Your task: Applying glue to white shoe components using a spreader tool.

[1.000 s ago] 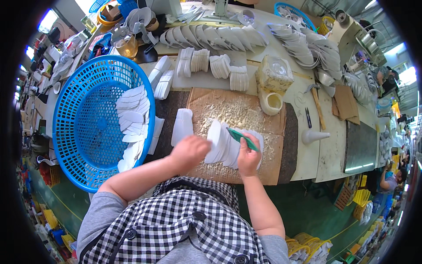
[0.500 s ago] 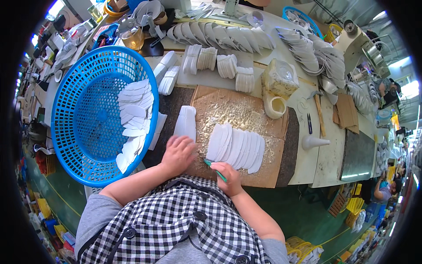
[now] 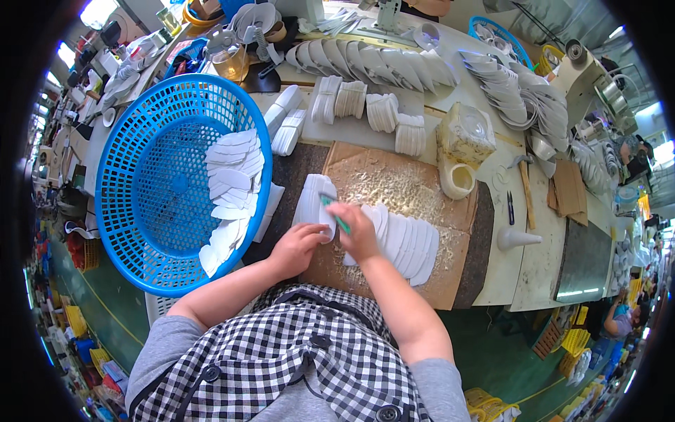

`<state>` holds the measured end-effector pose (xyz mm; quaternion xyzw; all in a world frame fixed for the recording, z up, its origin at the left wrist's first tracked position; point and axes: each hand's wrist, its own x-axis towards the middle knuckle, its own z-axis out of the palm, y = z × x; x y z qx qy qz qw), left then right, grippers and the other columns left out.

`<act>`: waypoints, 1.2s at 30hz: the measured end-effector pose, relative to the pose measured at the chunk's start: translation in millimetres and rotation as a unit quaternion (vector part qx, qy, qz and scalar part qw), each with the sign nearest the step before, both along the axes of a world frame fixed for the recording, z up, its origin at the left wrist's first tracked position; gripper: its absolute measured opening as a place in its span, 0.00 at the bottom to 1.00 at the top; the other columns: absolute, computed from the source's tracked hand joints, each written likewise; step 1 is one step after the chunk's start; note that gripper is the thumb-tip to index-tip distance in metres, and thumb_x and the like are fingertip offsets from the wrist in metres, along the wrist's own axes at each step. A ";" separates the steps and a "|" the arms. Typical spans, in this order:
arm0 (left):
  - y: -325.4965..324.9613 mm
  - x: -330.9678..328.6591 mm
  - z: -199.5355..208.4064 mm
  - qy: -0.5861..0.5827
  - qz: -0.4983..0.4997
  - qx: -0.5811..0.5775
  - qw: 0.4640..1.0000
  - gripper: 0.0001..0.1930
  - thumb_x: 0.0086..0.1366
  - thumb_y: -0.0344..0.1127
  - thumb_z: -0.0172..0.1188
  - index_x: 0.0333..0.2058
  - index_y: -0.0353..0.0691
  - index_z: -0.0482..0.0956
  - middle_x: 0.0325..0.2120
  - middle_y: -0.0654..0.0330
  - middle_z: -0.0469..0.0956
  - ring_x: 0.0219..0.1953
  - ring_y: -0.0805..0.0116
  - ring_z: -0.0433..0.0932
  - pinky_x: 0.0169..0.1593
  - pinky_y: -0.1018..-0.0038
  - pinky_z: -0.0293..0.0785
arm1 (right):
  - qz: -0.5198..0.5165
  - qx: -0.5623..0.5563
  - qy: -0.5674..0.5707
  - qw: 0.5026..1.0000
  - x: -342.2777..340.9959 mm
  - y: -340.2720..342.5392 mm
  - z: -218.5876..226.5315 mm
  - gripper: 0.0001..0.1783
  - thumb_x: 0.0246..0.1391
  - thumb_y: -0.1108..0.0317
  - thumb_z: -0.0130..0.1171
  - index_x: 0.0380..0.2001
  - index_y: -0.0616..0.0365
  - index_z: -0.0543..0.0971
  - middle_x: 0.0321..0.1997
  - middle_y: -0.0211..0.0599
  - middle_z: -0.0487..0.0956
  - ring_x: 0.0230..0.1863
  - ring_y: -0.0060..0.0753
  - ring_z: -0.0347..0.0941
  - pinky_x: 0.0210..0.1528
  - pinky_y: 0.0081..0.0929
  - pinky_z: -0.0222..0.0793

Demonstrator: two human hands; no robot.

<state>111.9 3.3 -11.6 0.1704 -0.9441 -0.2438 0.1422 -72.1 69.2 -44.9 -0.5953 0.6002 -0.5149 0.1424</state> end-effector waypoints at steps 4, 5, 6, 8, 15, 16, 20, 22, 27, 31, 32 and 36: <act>-13.0 -14.6 18.9 0.231 0.167 0.113 0.952 0.12 0.55 0.15 0.50 0.33 0.38 0.77 0.33 0.52 0.74 0.37 0.53 0.75 0.41 0.67 0.72 | 0.050 0.046 0.016 0.998 21.1 56.3 14.0 0.24 0.41 0.84 0.59 0.44 0.50 0.78 0.46 0.39 0.79 0.47 0.44 0.77 0.49 0.34 0.74; -23.5 -24.6 18.0 0.198 0.173 0.112 0.958 0.11 0.56 0.18 0.53 0.35 0.39 0.77 0.36 0.53 0.74 0.40 0.53 0.74 0.43 0.65 0.71 | 0.079 0.067 0.010 0.995 24.4 62.6 18.6 0.24 0.41 0.84 0.58 0.43 0.50 0.79 0.46 0.39 0.80 0.46 0.44 0.78 0.48 0.34 0.74; -33.3 -36.4 16.7 0.165 0.178 0.111 0.964 0.10 0.56 0.21 0.56 0.37 0.40 0.78 0.38 0.53 0.73 0.43 0.54 0.73 0.45 0.63 0.70 | 0.076 0.070 0.013 0.995 25.8 65.7 23.9 0.24 0.41 0.84 0.58 0.43 0.50 0.79 0.46 0.39 0.80 0.46 0.44 0.78 0.48 0.34 0.74; -48.0 -57.4 13.5 0.084 0.175 0.006 0.981 0.09 0.55 0.25 0.58 0.35 0.41 0.78 0.40 0.55 0.72 0.46 0.55 0.72 0.46 0.62 0.68 | 0.089 0.105 -0.032 0.990 26.4 71.0 35.9 0.22 0.42 0.84 0.57 0.42 0.51 0.80 0.44 0.40 0.80 0.46 0.44 0.78 0.48 0.32 0.74; -79.3 -69.9 -0.5 -0.179 0.107 -0.139 0.968 0.20 0.45 0.36 0.69 0.39 0.45 0.77 0.44 0.60 0.68 0.51 0.59 0.66 0.52 0.62 0.62 | -0.344 0.013 -0.038 0.938 -99.7 66.7 81.1 0.10 0.59 0.76 0.55 0.44 0.62 0.79 0.45 0.42 0.81 0.47 0.37 0.77 0.52 0.30 0.70; -78.9 -72.6 0.0 -0.178 0.116 -0.142 0.967 0.19 0.44 0.36 0.70 0.37 0.45 0.77 0.44 0.60 0.68 0.51 0.60 0.66 0.52 0.63 0.62 | -0.383 0.007 -0.030 0.923 -129.9 69.8 85.3 0.11 0.59 0.75 0.55 0.45 0.62 0.78 0.45 0.42 0.81 0.46 0.37 0.77 0.52 0.30 0.70; -77.0 -82.6 23.2 -0.172 0.123 -0.014 0.977 0.14 0.48 0.33 0.68 0.34 0.43 0.76 0.34 0.58 0.76 0.42 0.56 0.74 0.46 0.64 0.69 | -0.438 0.033 -0.031 0.898 -194.9 69.2 69.4 0.13 0.59 0.70 0.57 0.46 0.62 0.78 0.44 0.43 0.81 0.44 0.36 0.78 0.48 0.29 0.71; -71.9 -86.6 46.3 -0.150 0.126 0.074 0.978 0.12 0.49 0.32 0.68 0.32 0.42 0.76 0.31 0.57 0.77 0.38 0.55 0.76 0.43 0.63 0.70 | -0.440 0.061 -0.001 0.896 -207.0 66.8 53.2 0.13 0.59 0.68 0.58 0.46 0.62 0.79 0.44 0.43 0.81 0.43 0.35 0.78 0.48 0.29 0.71; -33.4 -73.4 93.8 0.067 0.067 0.099 0.990 0.06 0.53 0.29 0.64 0.29 0.40 0.76 0.28 0.56 0.78 0.34 0.53 0.78 0.39 0.63 0.73 | -0.456 0.152 -0.070 0.874 -218.2 64.5 43.7 0.14 0.58 0.66 0.58 0.45 0.60 0.79 0.42 0.44 0.81 0.42 0.36 0.78 0.46 0.30 0.70; 5.2 -42.1 46.7 0.080 -0.053 -0.020 0.995 0.06 0.51 0.28 0.59 0.30 0.43 0.76 0.32 0.61 0.77 0.37 0.60 0.77 0.42 0.66 0.70 | -0.394 0.087 -0.356 0.843 -188.6 74.0 60.0 0.12 0.58 0.70 0.57 0.45 0.57 0.75 0.40 0.31 0.78 0.36 0.23 0.75 0.34 0.21 0.73; 12.4 -36.0 29.3 0.060 -0.084 -0.015 0.995 0.06 0.51 0.29 0.59 0.30 0.44 0.76 0.33 0.62 0.77 0.37 0.61 0.76 0.43 0.67 0.70 | -0.352 0.098 -0.369 0.855 -172.9 74.9 56.4 0.12 0.58 0.70 0.57 0.46 0.57 0.75 0.41 0.32 0.78 0.37 0.24 0.76 0.35 0.21 0.73; 26.9 -23.9 -2.7 -0.025 -0.100 0.039 0.994 0.05 0.53 0.32 0.60 0.30 0.46 0.76 0.35 0.66 0.77 0.39 0.63 0.75 0.44 0.67 0.69 | -0.182 0.174 -0.414 0.875 -89.3 52.5 56.8 0.11 0.59 0.70 0.57 0.45 0.58 0.75 0.40 0.33 0.78 0.38 0.25 0.77 0.38 0.24 0.75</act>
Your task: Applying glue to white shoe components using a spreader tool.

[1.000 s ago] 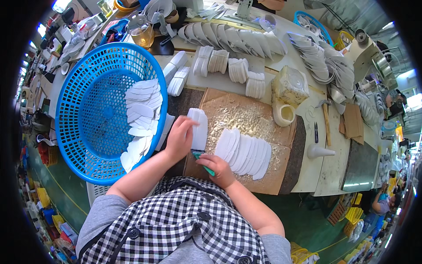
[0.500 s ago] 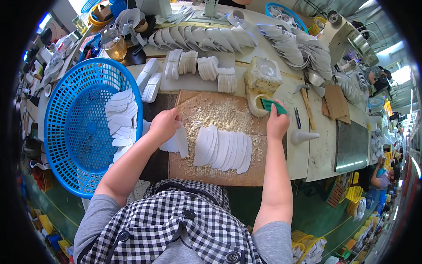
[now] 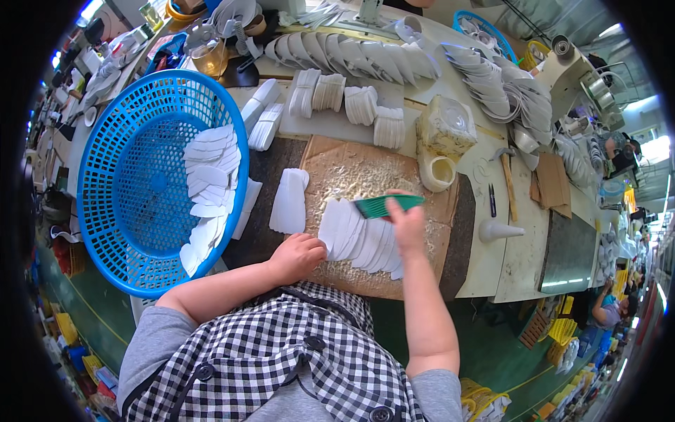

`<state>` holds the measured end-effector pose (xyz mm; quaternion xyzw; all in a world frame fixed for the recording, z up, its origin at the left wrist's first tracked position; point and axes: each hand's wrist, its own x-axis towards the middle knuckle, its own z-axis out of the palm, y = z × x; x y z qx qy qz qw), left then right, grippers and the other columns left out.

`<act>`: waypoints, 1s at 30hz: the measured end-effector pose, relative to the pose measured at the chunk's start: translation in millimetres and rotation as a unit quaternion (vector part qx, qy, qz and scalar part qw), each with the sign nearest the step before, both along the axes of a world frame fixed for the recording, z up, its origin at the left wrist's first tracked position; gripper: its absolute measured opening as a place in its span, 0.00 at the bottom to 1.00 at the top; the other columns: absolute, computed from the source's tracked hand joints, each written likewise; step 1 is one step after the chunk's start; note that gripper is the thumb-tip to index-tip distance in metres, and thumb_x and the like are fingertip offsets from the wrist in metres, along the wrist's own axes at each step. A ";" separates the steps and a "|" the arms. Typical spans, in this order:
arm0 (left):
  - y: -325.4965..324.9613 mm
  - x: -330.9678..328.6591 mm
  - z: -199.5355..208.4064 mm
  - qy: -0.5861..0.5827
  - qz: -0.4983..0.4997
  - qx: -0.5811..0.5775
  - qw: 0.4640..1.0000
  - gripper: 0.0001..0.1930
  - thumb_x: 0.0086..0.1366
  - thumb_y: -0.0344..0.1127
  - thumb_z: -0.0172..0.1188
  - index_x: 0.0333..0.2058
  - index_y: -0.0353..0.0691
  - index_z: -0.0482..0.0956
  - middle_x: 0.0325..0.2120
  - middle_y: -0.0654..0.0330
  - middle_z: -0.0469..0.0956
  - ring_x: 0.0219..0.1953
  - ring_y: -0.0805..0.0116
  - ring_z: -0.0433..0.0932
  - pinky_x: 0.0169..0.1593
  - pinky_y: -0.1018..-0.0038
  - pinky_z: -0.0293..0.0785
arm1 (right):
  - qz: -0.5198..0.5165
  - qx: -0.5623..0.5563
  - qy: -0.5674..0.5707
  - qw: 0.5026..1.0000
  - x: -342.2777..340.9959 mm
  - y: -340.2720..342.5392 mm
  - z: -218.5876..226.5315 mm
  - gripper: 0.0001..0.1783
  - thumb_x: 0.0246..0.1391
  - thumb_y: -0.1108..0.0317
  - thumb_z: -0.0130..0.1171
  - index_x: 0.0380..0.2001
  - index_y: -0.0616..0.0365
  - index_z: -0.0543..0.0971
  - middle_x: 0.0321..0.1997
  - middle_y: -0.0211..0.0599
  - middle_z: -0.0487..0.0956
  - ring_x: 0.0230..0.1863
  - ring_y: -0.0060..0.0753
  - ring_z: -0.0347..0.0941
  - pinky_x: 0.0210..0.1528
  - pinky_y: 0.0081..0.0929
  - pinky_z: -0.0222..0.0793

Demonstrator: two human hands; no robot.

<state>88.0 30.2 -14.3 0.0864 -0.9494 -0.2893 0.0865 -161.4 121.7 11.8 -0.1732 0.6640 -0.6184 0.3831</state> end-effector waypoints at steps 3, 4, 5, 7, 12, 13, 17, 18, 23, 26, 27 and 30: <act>-0.5 -6.7 2.7 -0.038 -0.009 0.002 0.999 0.09 0.53 0.38 0.63 0.34 0.46 0.77 0.37 0.66 0.77 0.46 0.62 0.74 0.49 0.64 0.68 | 0.050 -0.029 0.079 0.995 39.3 -26.6 -28.2 0.09 0.57 0.73 0.58 0.43 0.57 0.77 0.37 0.32 0.80 0.39 0.24 0.78 0.38 0.26 0.75; -1.4 -7.1 6.8 -0.040 -0.016 -0.009 0.999 0.12 0.53 0.40 0.63 0.36 0.46 0.78 0.38 0.65 0.77 0.47 0.62 0.73 0.52 0.63 0.67 | 0.071 -0.049 0.200 0.976 45.2 -35.2 -31.2 0.09 0.56 0.75 0.59 0.42 0.56 0.77 0.36 0.32 0.81 0.39 0.24 0.78 0.38 0.26 0.75; -2.5 -5.7 11.3 -0.042 -0.016 -0.010 0.999 0.12 0.53 0.40 0.63 0.36 0.46 0.78 0.38 0.65 0.77 0.47 0.62 0.73 0.52 0.63 0.67 | 0.071 -0.050 0.198 0.976 46.0 -37.0 -30.9 0.09 0.56 0.75 0.59 0.42 0.56 0.77 0.36 0.32 0.81 0.39 0.24 0.78 0.38 0.26 0.75; -4.5 0.5 19.3 -0.070 0.007 0.017 0.997 0.14 0.53 0.41 0.65 0.38 0.47 0.78 0.43 0.63 0.77 0.52 0.61 0.72 0.54 0.62 0.66 | 0.077 -0.117 0.346 0.928 49.6 -39.7 -27.6 0.09 0.55 0.77 0.59 0.40 0.55 0.78 0.36 0.34 0.82 0.36 0.24 0.79 0.37 0.24 0.73; -12.2 31.1 -5.9 -0.024 0.179 -0.067 0.981 0.21 0.54 0.44 0.65 0.46 0.44 0.76 0.55 0.55 0.70 0.58 0.57 0.68 0.62 0.60 0.61 | 0.143 0.000 0.249 0.958 90.0 32.7 -32.0 0.11 0.54 0.79 0.58 0.40 0.53 0.79 0.34 0.36 0.81 0.34 0.27 0.78 0.38 0.21 0.71; -12.3 34.0 -6.7 -0.029 0.167 -0.098 0.981 0.22 0.55 0.44 0.65 0.47 0.44 0.75 0.56 0.55 0.70 0.60 0.57 0.67 0.63 0.59 0.60 | 0.155 -0.017 0.241 0.958 94.1 38.9 -29.5 0.10 0.55 0.79 0.58 0.40 0.56 0.79 0.34 0.36 0.81 0.35 0.25 0.78 0.39 0.21 0.72; -5.9 31.6 -6.4 -0.037 0.115 -0.089 0.989 0.22 0.57 0.42 0.63 0.49 0.43 0.75 0.58 0.57 0.68 0.63 0.57 0.63 0.65 0.58 0.57 | 0.069 -0.056 0.220 0.972 85.8 5.6 -23.4 0.08 0.56 0.78 0.58 0.40 0.61 0.78 0.36 0.35 0.81 0.38 0.22 0.76 0.41 0.21 0.72; -5.9 31.6 -8.7 -0.039 0.115 -0.091 0.988 0.22 0.57 0.42 0.63 0.49 0.43 0.75 0.58 0.57 0.68 0.63 0.57 0.63 0.65 0.58 0.57 | 0.073 -0.054 0.239 0.967 82.8 -11.2 -17.7 0.08 0.56 0.78 0.59 0.41 0.60 0.78 0.36 0.37 0.81 0.38 0.25 0.77 0.41 0.22 0.72; -13.7 25.6 -8.4 -0.029 0.079 -0.150 0.985 0.15 0.58 0.40 0.61 0.43 0.44 0.78 0.55 0.60 0.71 0.57 0.56 0.67 0.62 0.58 0.58 | 0.098 -0.177 0.331 0.921 77.0 -78.6 -33.3 0.14 0.53 0.81 0.59 0.43 0.56 0.77 0.39 0.42 0.81 0.41 0.40 0.79 0.43 0.28 0.73; -19.7 19.9 -0.3 0.000 0.096 -0.120 0.988 0.11 0.57 0.35 0.62 0.40 0.43 0.78 0.50 0.58 0.73 0.52 0.55 0.70 0.58 0.60 0.63 | 0.144 -0.176 0.392 0.891 77.5 -75.8 -45.2 0.18 0.49 0.83 0.59 0.44 0.55 0.77 0.40 0.42 0.81 0.43 0.44 0.79 0.45 0.32 0.73; -21.6 21.1 2.4 -0.001 0.100 -0.122 0.988 0.11 0.57 0.35 0.62 0.40 0.43 0.78 0.50 0.58 0.73 0.52 0.55 0.70 0.58 0.60 0.63 | 0.162 -0.173 0.385 0.892 83.9 -60.0 -50.6 0.19 0.47 0.84 0.59 0.43 0.55 0.77 0.41 0.42 0.81 0.43 0.45 0.79 0.46 0.32 0.74; -21.5 19.4 15.4 0.097 0.149 0.009 0.984 0.10 0.55 0.30 0.63 0.37 0.41 0.78 0.45 0.56 0.74 0.50 0.54 0.71 0.55 0.62 0.66 | 0.227 -0.169 0.374 0.883 96.3 -20.4 -43.2 0.22 0.42 0.86 0.57 0.42 0.55 0.78 0.41 0.41 0.81 0.45 0.44 0.78 0.47 0.32 0.74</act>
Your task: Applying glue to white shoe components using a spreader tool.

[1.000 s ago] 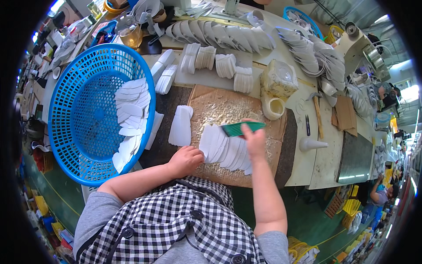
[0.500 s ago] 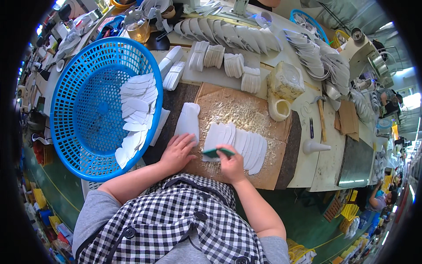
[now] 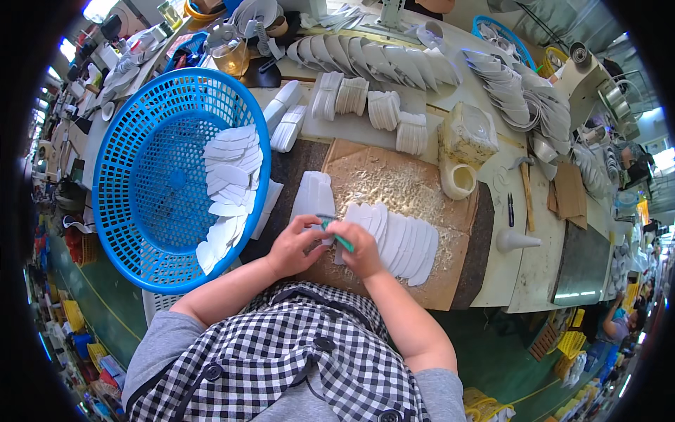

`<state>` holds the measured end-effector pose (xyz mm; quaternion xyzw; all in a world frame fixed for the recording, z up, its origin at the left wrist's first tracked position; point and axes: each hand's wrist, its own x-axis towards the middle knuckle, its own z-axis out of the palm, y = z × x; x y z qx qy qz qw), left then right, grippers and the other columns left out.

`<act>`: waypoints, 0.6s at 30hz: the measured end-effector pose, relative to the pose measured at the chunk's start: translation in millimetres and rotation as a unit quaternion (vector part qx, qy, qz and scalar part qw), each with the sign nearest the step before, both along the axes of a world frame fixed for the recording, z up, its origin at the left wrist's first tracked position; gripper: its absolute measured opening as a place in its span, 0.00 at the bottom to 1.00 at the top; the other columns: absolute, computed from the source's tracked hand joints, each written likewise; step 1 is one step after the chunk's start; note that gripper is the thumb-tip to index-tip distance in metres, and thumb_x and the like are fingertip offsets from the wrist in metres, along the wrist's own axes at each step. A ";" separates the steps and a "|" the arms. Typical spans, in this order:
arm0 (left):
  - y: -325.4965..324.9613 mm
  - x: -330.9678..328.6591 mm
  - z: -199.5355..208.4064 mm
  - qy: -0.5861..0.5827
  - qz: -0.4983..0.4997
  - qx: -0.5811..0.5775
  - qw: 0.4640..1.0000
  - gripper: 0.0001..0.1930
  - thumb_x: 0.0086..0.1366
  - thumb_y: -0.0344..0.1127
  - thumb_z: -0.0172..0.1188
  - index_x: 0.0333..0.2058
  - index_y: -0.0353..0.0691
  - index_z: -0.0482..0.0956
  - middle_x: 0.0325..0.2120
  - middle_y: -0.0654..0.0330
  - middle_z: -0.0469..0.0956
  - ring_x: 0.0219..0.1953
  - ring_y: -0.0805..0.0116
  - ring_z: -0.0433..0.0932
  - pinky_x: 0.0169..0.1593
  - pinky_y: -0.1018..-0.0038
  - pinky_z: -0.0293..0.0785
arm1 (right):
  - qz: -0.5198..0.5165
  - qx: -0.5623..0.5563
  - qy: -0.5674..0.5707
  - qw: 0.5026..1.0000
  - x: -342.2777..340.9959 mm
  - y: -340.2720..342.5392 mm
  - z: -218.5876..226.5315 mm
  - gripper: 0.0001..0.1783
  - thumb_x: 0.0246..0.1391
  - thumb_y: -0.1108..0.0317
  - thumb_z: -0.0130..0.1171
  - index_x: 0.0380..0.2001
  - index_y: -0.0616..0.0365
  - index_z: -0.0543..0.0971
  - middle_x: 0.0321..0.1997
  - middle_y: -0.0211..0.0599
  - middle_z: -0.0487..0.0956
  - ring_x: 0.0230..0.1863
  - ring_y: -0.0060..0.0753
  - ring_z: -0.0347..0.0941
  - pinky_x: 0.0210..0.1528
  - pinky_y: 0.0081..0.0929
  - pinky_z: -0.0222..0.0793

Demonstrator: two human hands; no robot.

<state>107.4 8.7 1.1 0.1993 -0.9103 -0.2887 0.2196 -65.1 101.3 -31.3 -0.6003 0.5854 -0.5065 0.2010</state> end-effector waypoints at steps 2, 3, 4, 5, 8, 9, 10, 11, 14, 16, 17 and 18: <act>-7.9 -4.7 14.6 0.095 0.023 0.139 0.985 0.11 0.53 0.29 0.64 0.37 0.40 0.78 0.41 0.54 0.74 0.48 0.52 0.72 0.53 0.62 0.68 | 0.020 0.015 -0.014 1.000 5.1 20.2 7.7 0.23 0.41 0.87 0.56 0.42 0.54 0.78 0.41 0.41 0.81 0.45 0.44 0.78 0.47 0.32 0.74; -18.0 -11.5 12.4 0.078 0.028 0.123 0.989 0.14 0.53 0.31 0.65 0.40 0.40 0.77 0.43 0.53 0.72 0.49 0.51 0.70 0.54 0.63 0.67 | 0.042 0.028 -0.029 0.998 6.9 26.2 9.9 0.24 0.40 0.88 0.55 0.41 0.54 0.79 0.41 0.41 0.81 0.45 0.44 0.78 0.47 0.32 0.74; -27.7 -20.2 9.6 0.078 0.027 0.124 0.989 0.14 0.53 0.31 0.65 0.40 0.40 0.77 0.43 0.53 0.72 0.49 0.51 0.70 0.54 0.63 0.67 | 0.041 0.030 -0.029 0.998 11.5 29.7 12.7 0.24 0.40 0.88 0.55 0.41 0.54 0.79 0.41 0.41 0.81 0.45 0.44 0.78 0.47 0.32 0.74; -38.4 -34.6 3.9 -0.008 0.068 0.023 0.997 0.17 0.51 0.32 0.66 0.42 0.41 0.76 0.45 0.53 0.70 0.51 0.52 0.69 0.55 0.62 0.65 | 0.047 0.033 -0.027 0.998 13.5 31.3 14.3 0.24 0.39 0.88 0.54 0.41 0.55 0.79 0.41 0.42 0.81 0.44 0.44 0.79 0.47 0.32 0.74; -62.2 -55.6 -5.4 -0.215 0.092 -0.115 0.966 0.25 0.47 0.34 0.69 0.46 0.44 0.73 0.50 0.54 0.66 0.55 0.54 0.64 0.56 0.59 0.61 | 0.031 0.061 -0.068 0.995 3.6 37.5 20.4 0.22 0.41 0.89 0.54 0.40 0.55 0.80 0.40 0.42 0.81 0.45 0.42 0.79 0.48 0.31 0.74; -69.9 -57.9 -7.2 -0.260 0.077 -0.094 0.958 0.27 0.45 0.35 0.70 0.47 0.46 0.74 0.49 0.56 0.67 0.55 0.55 0.64 0.55 0.57 0.60 | -0.051 0.031 -0.065 0.996 -8.6 35.9 22.7 0.20 0.44 0.88 0.54 0.40 0.57 0.80 0.41 0.42 0.82 0.46 0.40 0.79 0.49 0.30 0.74; -71.9 -60.6 -2.5 -0.264 0.072 -0.108 0.956 0.26 0.45 0.35 0.70 0.45 0.46 0.74 0.49 0.57 0.67 0.55 0.56 0.64 0.55 0.58 0.60 | -0.135 0.002 -0.062 0.989 -25.2 35.1 24.4 0.18 0.47 0.88 0.54 0.40 0.58 0.80 0.42 0.41 0.82 0.47 0.38 0.78 0.50 0.30 0.73; -73.8 -60.2 -3.0 -0.275 0.068 -0.124 0.951 0.25 0.45 0.35 0.70 0.44 0.46 0.74 0.50 0.58 0.67 0.55 0.57 0.64 0.56 0.59 0.60 | -0.213 -0.027 -0.061 0.975 -48.4 33.5 31.0 0.15 0.51 0.86 0.54 0.40 0.59 0.80 0.43 0.40 0.82 0.48 0.36 0.78 0.51 0.29 0.72; -71.6 -61.1 2.8 -0.272 0.070 -0.154 0.947 0.20 0.47 0.35 0.69 0.40 0.45 0.75 0.48 0.58 0.69 0.53 0.57 0.66 0.54 0.61 0.62 | -0.416 -0.061 -0.074 0.904 -132.2 32.7 57.6 0.09 0.58 0.78 0.55 0.41 0.62 0.80 0.45 0.40 0.81 0.46 0.35 0.77 0.51 0.29 0.71; -72.1 -67.3 11.9 -0.255 0.075 -0.170 0.949 0.17 0.48 0.35 0.68 0.38 0.44 0.75 0.46 0.57 0.71 0.51 0.56 0.69 0.52 0.62 0.66 | -0.477 -0.051 -0.065 0.875 -174.4 35.6 58.4 0.08 0.59 0.76 0.55 0.41 0.61 0.80 0.44 0.40 0.81 0.45 0.36 0.77 0.50 0.29 0.71; -71.9 -68.4 15.4 -0.241 0.078 -0.064 0.965 0.14 0.50 0.34 0.67 0.36 0.43 0.75 0.40 0.55 0.74 0.46 0.54 0.73 0.48 0.61 0.68 | -0.480 -0.018 0.010 0.877 -186.5 35.0 58.5 0.09 0.59 0.73 0.57 0.42 0.60 0.80 0.43 0.40 0.82 0.44 0.36 0.78 0.48 0.28 0.71; -71.7 -68.8 20.1 -0.224 0.082 0.043 0.970 0.12 0.52 0.34 0.65 0.34 0.41 0.74 0.35 0.54 0.77 0.41 0.52 0.76 0.44 0.61 0.71 | -0.479 0.016 0.084 0.873 -195.2 33.5 57.5 0.10 0.59 0.70 0.58 0.42 0.59 0.80 0.42 0.41 0.82 0.43 0.36 0.78 0.46 0.28 0.71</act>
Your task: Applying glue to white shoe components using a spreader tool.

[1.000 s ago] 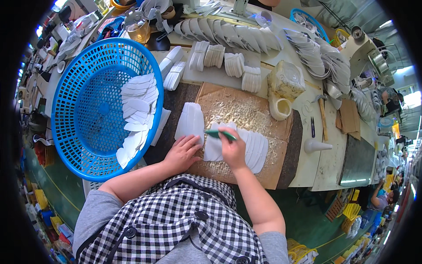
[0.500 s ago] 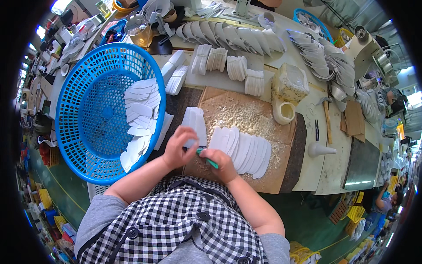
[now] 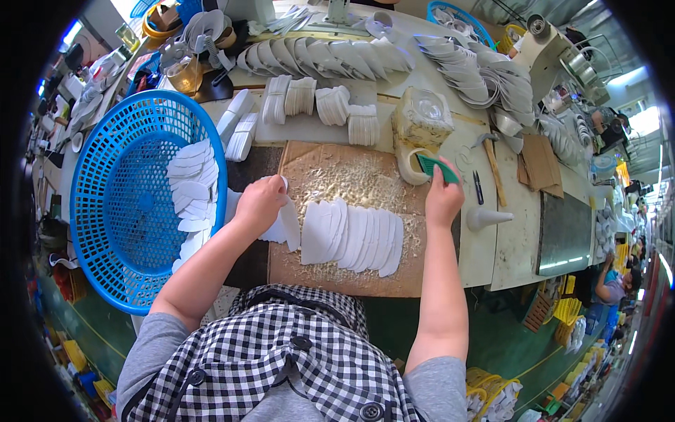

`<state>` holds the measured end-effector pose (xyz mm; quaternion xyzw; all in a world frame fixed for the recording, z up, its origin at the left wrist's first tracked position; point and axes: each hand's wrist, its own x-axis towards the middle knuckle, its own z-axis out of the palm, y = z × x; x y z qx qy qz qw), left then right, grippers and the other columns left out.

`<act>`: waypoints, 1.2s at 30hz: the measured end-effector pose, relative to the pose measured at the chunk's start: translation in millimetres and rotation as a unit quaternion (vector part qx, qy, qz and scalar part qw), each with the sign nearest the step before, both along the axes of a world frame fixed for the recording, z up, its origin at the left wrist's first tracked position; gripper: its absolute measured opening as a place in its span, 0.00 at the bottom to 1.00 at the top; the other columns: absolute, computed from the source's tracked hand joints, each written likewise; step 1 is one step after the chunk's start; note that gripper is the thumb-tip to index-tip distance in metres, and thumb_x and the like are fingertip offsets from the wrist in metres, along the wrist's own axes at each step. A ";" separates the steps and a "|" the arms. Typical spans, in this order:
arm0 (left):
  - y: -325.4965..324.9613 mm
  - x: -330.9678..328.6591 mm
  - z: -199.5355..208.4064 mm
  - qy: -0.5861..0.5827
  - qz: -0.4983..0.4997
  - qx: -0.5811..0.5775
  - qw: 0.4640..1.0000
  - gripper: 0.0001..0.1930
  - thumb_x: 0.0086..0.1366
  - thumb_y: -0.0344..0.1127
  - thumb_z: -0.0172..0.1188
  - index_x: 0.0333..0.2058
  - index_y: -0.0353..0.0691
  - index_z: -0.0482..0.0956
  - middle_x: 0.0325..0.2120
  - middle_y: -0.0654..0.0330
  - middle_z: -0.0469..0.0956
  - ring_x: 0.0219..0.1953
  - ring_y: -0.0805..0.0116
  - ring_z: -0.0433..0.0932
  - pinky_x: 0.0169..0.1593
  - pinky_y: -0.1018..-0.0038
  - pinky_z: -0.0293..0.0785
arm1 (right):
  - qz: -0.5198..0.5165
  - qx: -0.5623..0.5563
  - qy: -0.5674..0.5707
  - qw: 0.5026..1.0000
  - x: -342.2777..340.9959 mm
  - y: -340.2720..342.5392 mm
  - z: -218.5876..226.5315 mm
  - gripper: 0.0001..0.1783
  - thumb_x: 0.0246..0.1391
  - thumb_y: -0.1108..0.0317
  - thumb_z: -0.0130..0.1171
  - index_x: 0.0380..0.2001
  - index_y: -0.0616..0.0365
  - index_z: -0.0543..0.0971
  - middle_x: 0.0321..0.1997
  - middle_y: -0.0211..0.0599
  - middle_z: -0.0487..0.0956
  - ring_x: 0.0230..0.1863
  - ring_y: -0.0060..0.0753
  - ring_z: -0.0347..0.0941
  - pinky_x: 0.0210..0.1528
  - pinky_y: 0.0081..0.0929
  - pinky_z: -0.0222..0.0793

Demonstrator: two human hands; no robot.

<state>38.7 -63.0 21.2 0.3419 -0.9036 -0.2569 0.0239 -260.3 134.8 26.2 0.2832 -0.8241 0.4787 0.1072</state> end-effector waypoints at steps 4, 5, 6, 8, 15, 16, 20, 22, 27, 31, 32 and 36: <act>15.5 -1.6 39.6 0.060 -0.003 0.026 0.998 0.08 0.54 0.32 0.63 0.31 0.39 0.74 0.26 0.53 0.78 0.33 0.48 0.77 0.40 0.58 0.72 | 0.014 0.082 -0.018 0.996 -20.3 -8.5 -18.5 0.11 0.58 0.67 0.59 0.43 0.58 0.80 0.39 0.41 0.82 0.41 0.37 0.79 0.44 0.28 0.71; 21.4 -0.3 47.0 0.080 -0.029 0.016 0.996 0.07 0.55 0.32 0.62 0.31 0.40 0.74 0.26 0.54 0.78 0.33 0.49 0.78 0.40 0.59 0.72 | -0.020 0.079 -0.054 0.995 -26.1 -7.3 -25.8 0.11 0.58 0.67 0.59 0.42 0.58 0.80 0.37 0.40 0.82 0.39 0.35 0.79 0.42 0.27 0.71; 28.3 1.6 54.4 0.101 -0.054 0.006 0.993 0.06 0.56 0.32 0.62 0.31 0.40 0.75 0.27 0.54 0.79 0.33 0.51 0.78 0.40 0.61 0.72 | -0.055 0.076 -0.091 0.991 -32.7 -3.8 -32.1 0.11 0.58 0.66 0.59 0.42 0.58 0.80 0.34 0.39 0.82 0.37 0.32 0.78 0.39 0.27 0.71; 44.5 17.0 55.1 0.187 -0.131 -0.113 0.967 0.04 0.57 0.33 0.59 0.31 0.43 0.76 0.31 0.59 0.80 0.35 0.59 0.79 0.40 0.66 0.72 | -0.032 -0.019 -0.177 0.984 -28.1 2.7 -32.5 0.11 0.59 0.67 0.58 0.43 0.58 0.79 0.34 0.35 0.81 0.33 0.26 0.76 0.35 0.25 0.71; 90.0 59.3 -31.3 0.122 -0.277 -0.094 0.948 0.06 0.55 0.33 0.55 0.33 0.44 0.76 0.40 0.63 0.79 0.44 0.66 0.77 0.48 0.68 0.70 | 0.100 -0.089 -0.404 0.905 76.5 -0.7 -19.1 0.11 0.59 0.70 0.56 0.45 0.58 0.76 0.39 0.34 0.78 0.35 0.24 0.75 0.35 0.23 0.75; 92.8 59.4 -35.8 0.101 -0.291 -0.079 0.948 0.06 0.55 0.33 0.55 0.33 0.44 0.76 0.40 0.64 0.78 0.45 0.66 0.76 0.49 0.69 0.69 | 0.149 -0.080 -0.432 0.886 94.1 -8.3 -26.3 0.10 0.59 0.70 0.57 0.44 0.58 0.77 0.39 0.34 0.78 0.36 0.26 0.76 0.37 0.24 0.75; 91.3 53.2 -26.7 0.065 -0.301 -0.077 0.948 0.07 0.55 0.37 0.57 0.33 0.45 0.77 0.41 0.65 0.78 0.50 0.64 0.72 0.54 0.64 0.66 | 0.257 -0.027 -0.494 0.830 145.9 -44.7 -38.8 0.09 0.58 0.72 0.59 0.42 0.56 0.78 0.38 0.35 0.80 0.38 0.30 0.78 0.41 0.27 0.76; 92.5 52.8 -26.8 0.074 -0.297 -0.064 0.950 0.08 0.55 0.38 0.58 0.33 0.44 0.77 0.42 0.65 0.77 0.50 0.64 0.71 0.55 0.63 0.64 | 0.317 -0.064 -0.196 0.926 151.8 -58.7 -47.0 0.10 0.56 0.76 0.59 0.42 0.54 0.77 0.38 0.37 0.81 0.38 0.31 0.79 0.40 0.27 0.75; 92.5 76.8 -30.3 0.113 -0.190 -0.068 0.973 0.18 0.53 0.46 0.63 0.39 0.42 0.78 0.48 0.61 0.75 0.55 0.63 0.68 0.60 0.61 0.59 | 0.335 0.003 -0.144 0.931 177.2 -17.0 -53.8 0.12 0.54 0.80 0.59 0.41 0.52 0.78 0.37 0.39 0.82 0.36 0.34 0.80 0.38 0.27 0.75; 91.4 93.4 -39.4 0.060 -0.060 -0.144 0.986 0.28 0.53 0.50 0.65 0.51 0.42 0.75 0.58 0.59 0.68 0.63 0.62 0.62 0.64 0.57 0.52 | 0.336 0.022 -0.288 0.897 200.1 14.7 -38.1 0.10 0.55 0.80 0.58 0.39 0.56 0.79 0.35 0.33 0.81 0.37 0.22 0.77 0.40 0.21 0.72; 90.3 95.1 -41.5 0.040 -0.072 -0.151 0.985 0.31 0.53 0.49 0.66 0.54 0.44 0.73 0.61 0.59 0.65 0.65 0.61 0.60 0.65 0.55 0.51 | 0.330 0.015 -0.322 0.887 199.3 12.0 -36.6 0.09 0.55 0.79 0.58 0.39 0.57 0.79 0.36 0.32 0.81 0.38 0.21 0.76 0.41 0.21 0.71; 87.2 91.0 -43.8 0.027 -0.122 -0.110 0.986 0.30 0.55 0.50 0.64 0.54 0.43 0.73 0.63 0.62 0.64 0.66 0.62 0.59 0.67 0.54 0.47 | 0.327 -0.007 -0.212 0.921 185.5 -34.0 -28.4 0.08 0.55 0.79 0.58 0.39 0.60 0.78 0.38 0.35 0.82 0.41 0.27 0.78 0.43 0.24 0.72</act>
